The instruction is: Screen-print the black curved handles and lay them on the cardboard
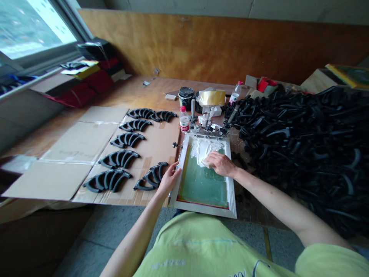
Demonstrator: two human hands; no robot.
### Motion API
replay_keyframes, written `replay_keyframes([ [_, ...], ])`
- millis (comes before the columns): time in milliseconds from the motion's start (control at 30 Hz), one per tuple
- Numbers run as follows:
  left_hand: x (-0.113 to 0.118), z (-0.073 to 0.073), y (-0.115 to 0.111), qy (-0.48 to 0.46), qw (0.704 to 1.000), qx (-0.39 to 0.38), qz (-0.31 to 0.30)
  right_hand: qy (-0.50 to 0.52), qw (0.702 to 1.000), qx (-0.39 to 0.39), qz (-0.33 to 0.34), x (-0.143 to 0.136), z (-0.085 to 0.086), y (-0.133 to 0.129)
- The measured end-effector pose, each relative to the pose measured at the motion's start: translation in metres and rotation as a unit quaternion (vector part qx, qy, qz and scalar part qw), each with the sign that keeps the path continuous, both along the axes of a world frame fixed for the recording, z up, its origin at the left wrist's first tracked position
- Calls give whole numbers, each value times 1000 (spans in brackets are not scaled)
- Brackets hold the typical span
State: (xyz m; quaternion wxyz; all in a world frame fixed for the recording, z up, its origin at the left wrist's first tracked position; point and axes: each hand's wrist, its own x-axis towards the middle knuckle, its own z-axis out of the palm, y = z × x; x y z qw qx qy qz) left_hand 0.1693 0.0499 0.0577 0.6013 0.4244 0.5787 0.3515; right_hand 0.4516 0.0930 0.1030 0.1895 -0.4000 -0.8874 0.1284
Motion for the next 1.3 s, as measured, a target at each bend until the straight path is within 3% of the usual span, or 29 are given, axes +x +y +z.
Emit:
replay_keyframes([
  [100, -1, 16, 0, 0, 1000, -5, -5, 5, 997, -11, -80, -2, 17, 29],
  [200, -4, 47, 2, -9, 1000, 4, -9, -4, 984, 15, -179, 0, 40, 68],
  [333, -1, 94, 17, -62, 998, 19, -2, 43, 956, 39, -287, 45, 53, 87],
  [400, 9, 115, 31, -107, 992, 68, 26, 98, 924, 28, -368, 76, 42, 78],
  [500, 28, 140, 55, -153, 970, 166, 85, 142, 875, -26, -463, 98, 7, 49],
  [533, 34, 146, 62, -155, 967, 181, 93, 144, 883, -48, -444, 95, -7, 38],
  [600, 42, 151, 71, -144, 967, 185, 101, 128, 928, -86, -338, 78, -31, 17],
  [667, 45, 145, 69, -139, 966, 184, 117, 76, 967, -86, -227, 56, -43, 2],
  [733, 43, 128, 54, -130, 970, 167, 120, 17, 981, -70, -178, 39, -40, -6],
  [833, 40, 94, 13, -96, 995, 36, 16, 7, 985, -63, -158, 17, -16, -13],
  [900, 40, 73, -18, -99, 991, -77, -55, 38, 990, -49, -130, -7, 0, -21],
  [933, 39, 64, -31, -116, 985, -112, -57, 49, 992, -39, -105, -24, 6, -26],
  [1033, 23, 40, -54, -156, 977, -118, 87, 55, 998, -31, 5, -87, 9, -43],
  [1133, -23, 16, -65, -113, 964, -99, 220, 62, 992, -74, 83, -150, -8, -44],
  [1233, -83, -15, -78, -17, 949, -141, 281, 24, 989, -132, 59, -198, -36, -21],
  [1300, -115, -36, -87, 67, 937, -183, 289, -36, 985, -169, 27, -222, -54, -3],
])
